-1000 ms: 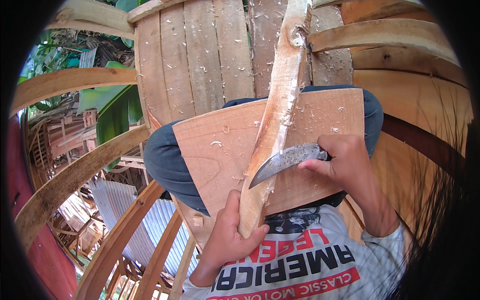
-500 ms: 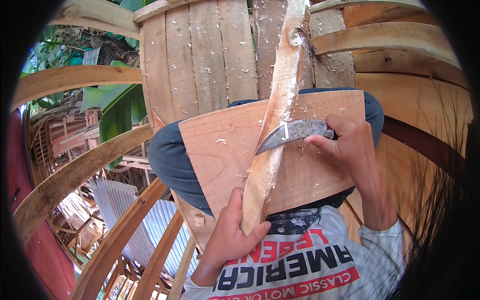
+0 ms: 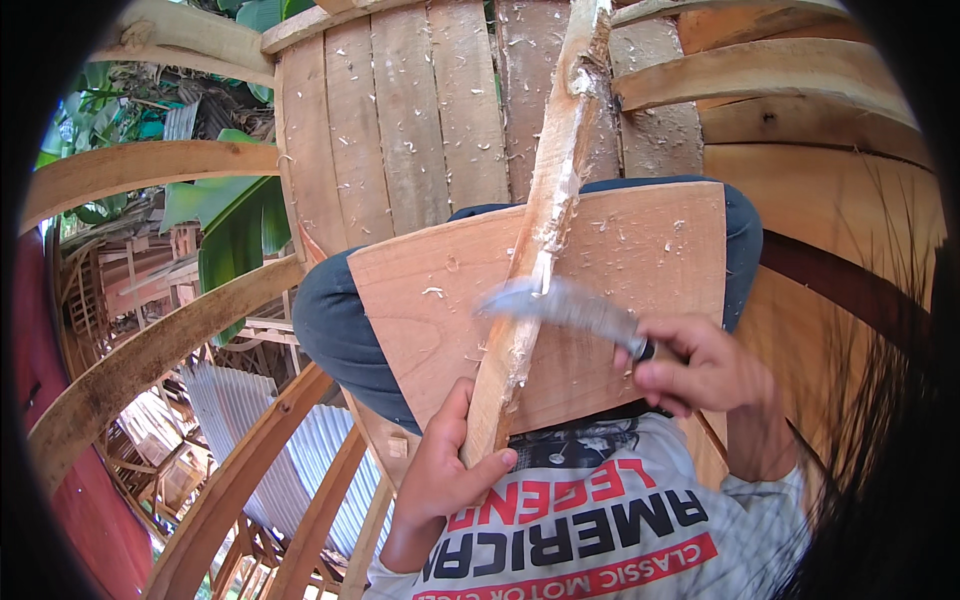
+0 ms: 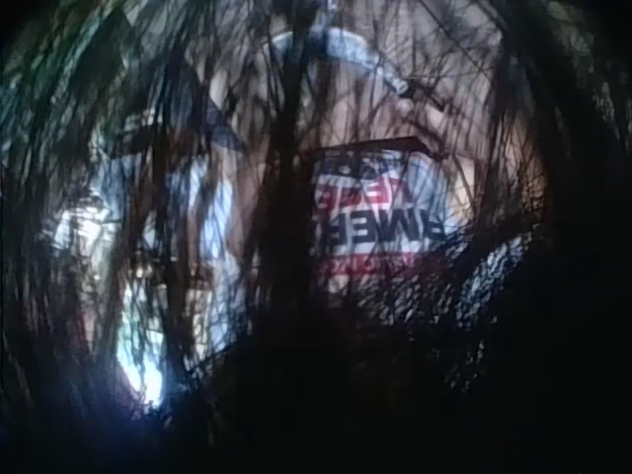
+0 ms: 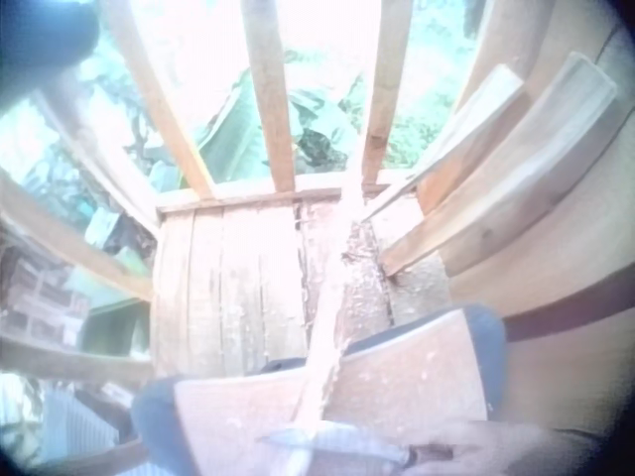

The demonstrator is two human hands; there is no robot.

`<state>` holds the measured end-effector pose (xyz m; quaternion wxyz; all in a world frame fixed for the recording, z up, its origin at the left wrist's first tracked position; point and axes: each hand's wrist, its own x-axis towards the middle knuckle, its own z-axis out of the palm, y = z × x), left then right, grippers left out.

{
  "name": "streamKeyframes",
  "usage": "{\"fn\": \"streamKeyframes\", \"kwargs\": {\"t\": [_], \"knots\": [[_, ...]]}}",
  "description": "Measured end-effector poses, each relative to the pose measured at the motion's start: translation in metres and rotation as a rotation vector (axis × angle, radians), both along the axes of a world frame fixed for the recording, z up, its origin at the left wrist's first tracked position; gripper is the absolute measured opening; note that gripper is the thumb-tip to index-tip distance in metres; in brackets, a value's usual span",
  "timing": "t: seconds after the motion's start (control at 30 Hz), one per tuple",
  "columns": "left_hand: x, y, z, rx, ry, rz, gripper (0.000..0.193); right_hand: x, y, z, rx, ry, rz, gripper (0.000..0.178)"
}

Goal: The person sits cross-legged on a wooden platform and uses a curved knife to shave and shape a long piece of wood. They hold the wood in their left hand and repeatedly scrape the surface with the knife in their right hand, creating wood shavings.

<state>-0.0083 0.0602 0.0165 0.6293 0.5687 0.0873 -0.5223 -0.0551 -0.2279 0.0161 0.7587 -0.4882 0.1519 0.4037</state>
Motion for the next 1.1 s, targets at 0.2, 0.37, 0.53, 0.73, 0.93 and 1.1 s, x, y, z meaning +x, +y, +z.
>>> {"fn": "streamKeyframes", "kwargs": {"t": [0.2, 0.37, 0.53, 0.73, 0.93, 1.1], "knots": [[-0.001, -0.002, 0.000, 0.045, -0.042, -0.026, 0.055, 0.001, 0.008, -0.001, -0.054, -0.106, 0.007, 0.018], [-0.004, -0.003, 0.004, 0.073, -0.017, -0.004, 0.054, 0.005, 0.007, -0.001, -0.065, -0.143, 0.055, 0.018], [-0.006, -0.006, 0.005, 0.052, -0.012, 0.046, 0.052, 0.002, 0.014, 0.004, -0.109, 0.014, -0.038, 0.018], [-0.006, -0.004, 0.000, 0.051, -0.038, 0.025, 0.051, 0.002, 0.013, -0.017, -0.478, -0.224, -0.811, 0.015], [-0.007, -0.012, 0.004, -0.026, 0.003, 0.150, 0.050, 0.000, 0.020, 0.001, -0.228, -0.257, 0.102, 0.015], [-0.008, -0.010, 0.004, 0.177, -0.149, -0.076, 0.048, -0.015, 0.031, -0.017, -0.312, -0.336, -0.180, 0.015]]}}
